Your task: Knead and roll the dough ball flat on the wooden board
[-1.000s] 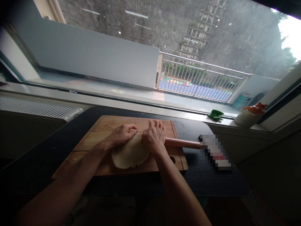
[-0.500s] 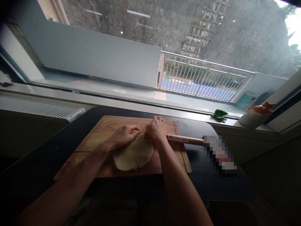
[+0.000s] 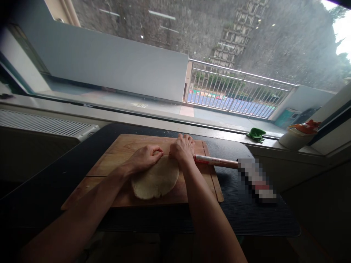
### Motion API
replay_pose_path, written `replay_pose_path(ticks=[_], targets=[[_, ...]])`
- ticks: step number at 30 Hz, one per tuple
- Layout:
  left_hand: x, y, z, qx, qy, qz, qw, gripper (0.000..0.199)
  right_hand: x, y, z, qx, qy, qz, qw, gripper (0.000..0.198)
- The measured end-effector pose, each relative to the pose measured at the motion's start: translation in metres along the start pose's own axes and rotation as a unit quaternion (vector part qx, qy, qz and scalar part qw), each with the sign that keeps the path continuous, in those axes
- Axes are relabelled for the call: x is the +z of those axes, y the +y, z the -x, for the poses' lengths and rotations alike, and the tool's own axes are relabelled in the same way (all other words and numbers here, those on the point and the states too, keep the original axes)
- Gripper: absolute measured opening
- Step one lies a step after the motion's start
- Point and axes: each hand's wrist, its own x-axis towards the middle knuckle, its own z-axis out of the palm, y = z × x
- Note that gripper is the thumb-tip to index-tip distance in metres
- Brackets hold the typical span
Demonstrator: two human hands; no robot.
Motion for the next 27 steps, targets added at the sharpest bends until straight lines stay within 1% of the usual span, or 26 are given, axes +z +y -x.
replay_pose_path(ticks=[2,3,5,9,10,12,16,21,27], targets=[[0.001,-0.002,0.0,0.005,0.004,0.0,1.0,0.032,0.001,-0.001,-0.006,0.02,-0.017,-0.001,1.0,0.045],[0.002,-0.002,0.0,0.011,0.007,0.001,1.0,0.032,0.001,-0.002,-0.004,0.02,-0.021,-0.004,1.0,0.046],[0.002,-0.002,0.0,0.024,0.01,0.008,1.0,0.032,-0.001,-0.002,0.009,-0.004,-0.013,-0.011,1.0,0.047],[-0.001,0.002,0.002,0.042,-0.005,0.031,0.999,0.033,-0.011,0.007,0.049,-0.076,0.038,-0.02,0.996,0.046],[-0.002,0.003,0.003,0.046,-0.01,0.037,0.998,0.033,-0.013,0.011,0.056,-0.084,0.037,-0.019,0.996,0.046],[-0.005,0.006,0.004,0.052,-0.02,0.044,0.997,0.033,-0.018,0.02,0.062,-0.076,0.031,-0.005,0.997,0.046],[-0.006,0.008,0.005,0.041,-0.037,0.033,0.998,0.034,-0.02,0.029,0.055,-0.048,0.036,0.018,0.998,0.045],[-0.003,0.006,0.001,0.036,-0.041,0.015,0.998,0.035,-0.015,0.024,0.048,-0.055,0.049,0.026,0.997,0.042],[-0.005,0.008,0.002,0.049,-0.069,-0.001,0.996,0.035,-0.014,0.024,0.05,-0.06,0.064,0.032,0.996,0.041]])
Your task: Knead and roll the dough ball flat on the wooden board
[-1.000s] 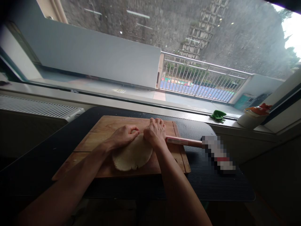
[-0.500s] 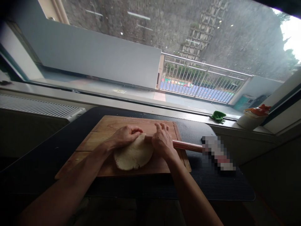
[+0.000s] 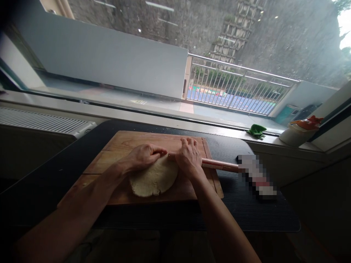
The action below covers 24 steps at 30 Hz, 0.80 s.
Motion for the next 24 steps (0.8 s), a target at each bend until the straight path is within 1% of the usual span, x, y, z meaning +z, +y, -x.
replay_pose_path(ticks=[3,6,8,10,12,14,16,20,22,24], targets=[[0.002,0.002,0.003,-0.014,0.006,-0.021,1.0,0.036,-0.001,-0.001,0.001,-0.009,-0.005,0.006,1.0,0.041],[0.007,0.0,0.003,-0.04,0.062,-0.031,0.997,0.037,0.0,-0.002,-0.004,-0.012,-0.015,0.01,1.0,0.04],[0.009,-0.003,0.0,-0.055,0.091,-0.022,0.994,0.037,0.004,-0.002,-0.015,-0.008,-0.024,0.004,1.0,0.04],[0.01,-0.007,-0.002,-0.06,0.092,-0.01,0.994,0.035,0.008,-0.001,-0.03,0.012,-0.041,-0.008,0.999,0.039],[0.009,-0.01,-0.004,-0.06,0.085,-0.002,0.995,0.034,0.012,0.001,-0.044,0.052,-0.062,-0.019,0.997,0.038],[0.008,-0.013,-0.006,-0.059,0.089,0.003,0.994,0.035,0.014,0.0,-0.049,0.076,-0.066,-0.026,0.995,0.038],[0.008,-0.014,-0.006,-0.055,0.095,0.006,0.994,0.036,0.012,-0.004,-0.04,0.059,-0.044,-0.03,0.997,0.039],[0.009,-0.015,-0.007,-0.063,0.101,0.016,0.993,0.036,0.004,-0.016,0.003,-0.027,0.044,-0.024,0.998,0.039],[0.01,-0.015,-0.008,-0.072,0.103,0.025,0.992,0.035,0.001,-0.021,0.017,-0.045,0.059,-0.026,0.997,0.039],[0.01,-0.013,-0.008,-0.077,0.105,0.03,0.991,0.036,0.002,-0.023,0.016,-0.036,0.047,-0.032,0.998,0.041]])
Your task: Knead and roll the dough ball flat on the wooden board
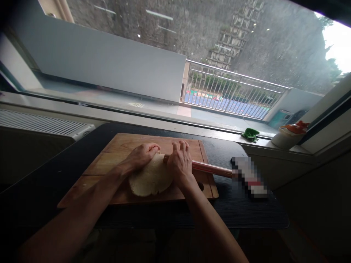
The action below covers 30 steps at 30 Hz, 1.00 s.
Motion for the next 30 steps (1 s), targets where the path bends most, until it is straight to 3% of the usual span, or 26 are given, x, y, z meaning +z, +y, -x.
replay_pose_path(ticks=[6,9,15,19,24,27,30], targets=[[-0.006,0.009,0.005,-0.004,-0.012,-0.007,1.0,0.036,0.016,0.018,-0.057,0.095,-0.076,-0.006,0.993,0.04],[-0.009,0.011,0.007,-0.016,-0.011,-0.002,1.0,0.034,0.018,0.023,-0.069,0.12,-0.077,0.005,0.99,0.037],[-0.014,0.006,0.012,-0.013,-0.061,0.093,0.994,0.035,0.005,0.015,-0.031,0.08,-0.089,0.059,0.991,0.035],[-0.017,0.003,0.011,-0.01,-0.022,0.13,0.991,0.032,-0.003,0.023,-0.023,0.06,-0.082,0.1,0.99,0.04],[-0.018,0.0,0.007,-0.095,0.028,0.151,0.984,0.027,-0.016,0.034,-0.036,0.09,-0.089,0.099,0.987,0.045],[-0.019,0.0,0.007,-0.128,-0.004,0.166,0.978,0.03,-0.021,0.023,-0.029,0.061,-0.12,0.059,0.989,0.045],[-0.022,0.002,0.011,-0.113,-0.081,0.19,0.972,0.033,-0.016,0.006,-0.019,0.021,-0.167,0.017,0.986,0.039]])
